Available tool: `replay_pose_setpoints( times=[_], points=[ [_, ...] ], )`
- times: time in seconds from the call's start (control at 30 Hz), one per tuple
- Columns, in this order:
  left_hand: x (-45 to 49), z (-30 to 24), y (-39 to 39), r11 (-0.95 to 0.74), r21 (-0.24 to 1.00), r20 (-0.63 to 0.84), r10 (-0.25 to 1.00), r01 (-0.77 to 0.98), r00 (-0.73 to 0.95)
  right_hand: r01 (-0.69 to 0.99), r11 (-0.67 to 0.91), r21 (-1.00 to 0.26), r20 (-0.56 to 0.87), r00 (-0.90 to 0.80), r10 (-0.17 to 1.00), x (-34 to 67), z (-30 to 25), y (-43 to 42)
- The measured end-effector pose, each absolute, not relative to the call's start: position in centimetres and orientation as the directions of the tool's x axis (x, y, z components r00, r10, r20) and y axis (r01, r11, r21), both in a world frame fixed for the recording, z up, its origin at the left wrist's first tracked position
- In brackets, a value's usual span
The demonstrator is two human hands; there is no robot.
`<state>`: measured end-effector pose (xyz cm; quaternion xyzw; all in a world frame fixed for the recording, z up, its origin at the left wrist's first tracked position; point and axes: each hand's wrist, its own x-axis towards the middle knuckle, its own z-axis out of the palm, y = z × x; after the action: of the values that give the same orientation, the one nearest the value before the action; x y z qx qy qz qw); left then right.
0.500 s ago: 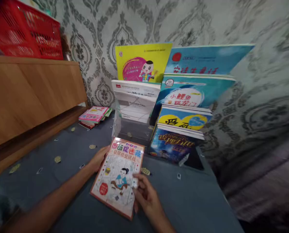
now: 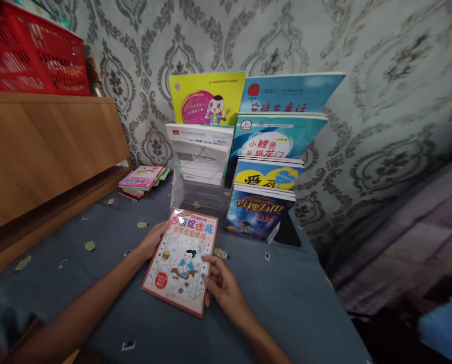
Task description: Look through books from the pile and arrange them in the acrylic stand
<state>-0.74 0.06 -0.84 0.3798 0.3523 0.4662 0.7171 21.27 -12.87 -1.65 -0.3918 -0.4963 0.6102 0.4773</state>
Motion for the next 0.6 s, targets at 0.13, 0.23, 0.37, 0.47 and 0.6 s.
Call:
replay_pose_setpoints(
  times=[0.13,0.23,0.37,0.47,0.6],
  points=[
    [-0.73,-0.74,0.05,0.274,0.875,-0.140,0.932,-0.399,0.333,-0.197,-0.033,-0.980,0.019,-0.255,0.967,21.36,-1.80,-12.83],
    [-0.67,-0.57,0.02,0.279,0.872,-0.148,0.934,-0.402,0.326,-0.206,-0.029,-0.978,0.025,-0.256,0.966,21.35,-1.89,-12.81],
    [-0.64,-0.32,-0.06,0.285,0.874,-0.141,0.923,-0.393,0.357,-0.209,-0.027,-0.977,0.028,-0.252,0.967,21.26,-1.90,-12.82],
    [-0.72,-0.32,-0.05,0.285,0.875,-0.137,0.921,-0.392,0.363,-0.212,-0.036,-0.977,0.019,-0.253,0.967,21.24,-1.80,-12.87],
    [-0.95,-0.57,0.02,0.287,0.877,-0.155,0.928,-0.385,0.339,-0.217,-0.055,-0.975,0.003,-0.255,0.967,21.30,-1.45,-12.99]
  ],
)
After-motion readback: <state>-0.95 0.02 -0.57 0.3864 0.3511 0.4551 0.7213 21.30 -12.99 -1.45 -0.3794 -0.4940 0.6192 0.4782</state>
